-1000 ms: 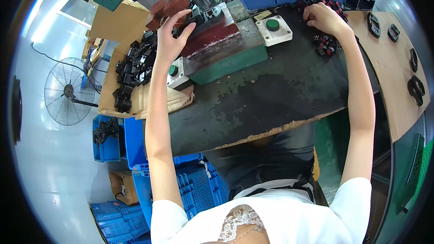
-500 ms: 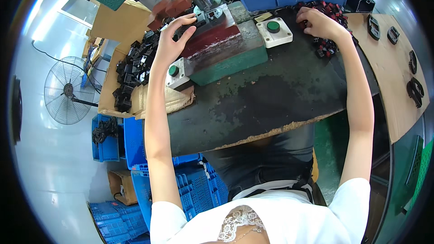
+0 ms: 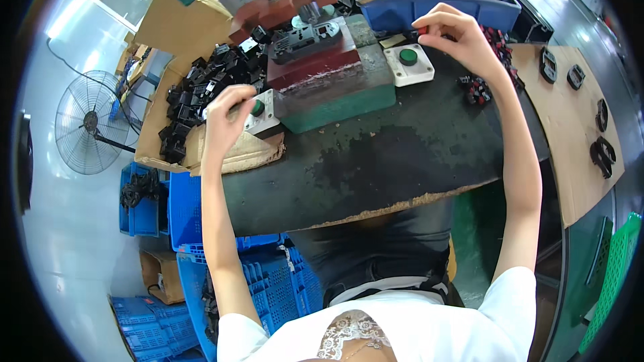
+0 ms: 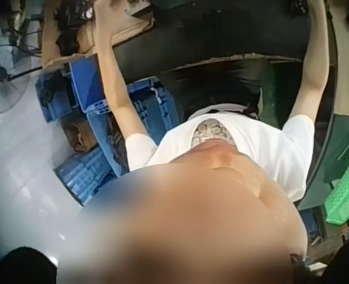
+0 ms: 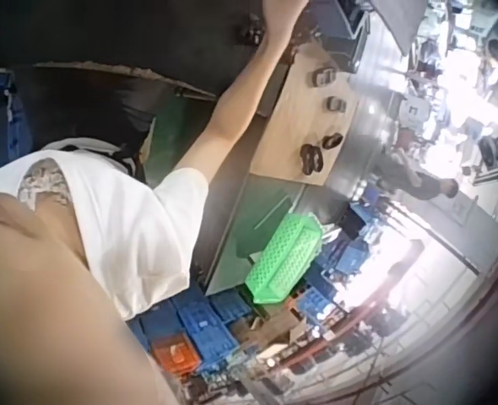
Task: Using a press machine to assemble plastic casing components for electronic devices on a production line.
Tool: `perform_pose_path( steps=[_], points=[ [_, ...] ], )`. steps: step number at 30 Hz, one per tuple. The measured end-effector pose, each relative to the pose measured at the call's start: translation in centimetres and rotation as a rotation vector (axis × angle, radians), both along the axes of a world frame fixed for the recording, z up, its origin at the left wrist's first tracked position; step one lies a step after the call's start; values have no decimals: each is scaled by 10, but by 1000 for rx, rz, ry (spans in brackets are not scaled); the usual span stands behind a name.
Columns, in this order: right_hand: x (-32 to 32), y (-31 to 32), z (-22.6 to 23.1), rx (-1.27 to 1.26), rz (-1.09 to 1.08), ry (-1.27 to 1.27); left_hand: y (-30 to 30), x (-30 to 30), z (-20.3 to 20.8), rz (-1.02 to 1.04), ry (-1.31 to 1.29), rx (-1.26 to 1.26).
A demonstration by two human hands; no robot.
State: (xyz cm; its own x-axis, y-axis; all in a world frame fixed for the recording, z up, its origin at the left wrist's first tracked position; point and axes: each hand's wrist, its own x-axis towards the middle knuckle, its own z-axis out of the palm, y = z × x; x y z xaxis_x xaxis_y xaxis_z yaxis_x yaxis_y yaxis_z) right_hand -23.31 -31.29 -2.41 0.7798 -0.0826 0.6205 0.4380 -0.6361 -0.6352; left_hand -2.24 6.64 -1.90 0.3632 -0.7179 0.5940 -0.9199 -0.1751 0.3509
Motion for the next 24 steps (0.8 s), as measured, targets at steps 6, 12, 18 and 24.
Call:
perform_pose_path(
  steps=[6, 12, 18, 24],
  points=[
    [26, 37, 13, 52, 34, 10, 14, 4, -27, -35, 54, -75],
    [83, 41, 14, 167, 19, 46, 9, 3, -38, -10, 111, -153],
    [116, 61, 18, -46, 82, 117, 10, 2, -41, -45, 96, -206],
    [121, 64, 29, -232, 86, 91, 10, 5, -45, -36, 95, -205]
  ],
)
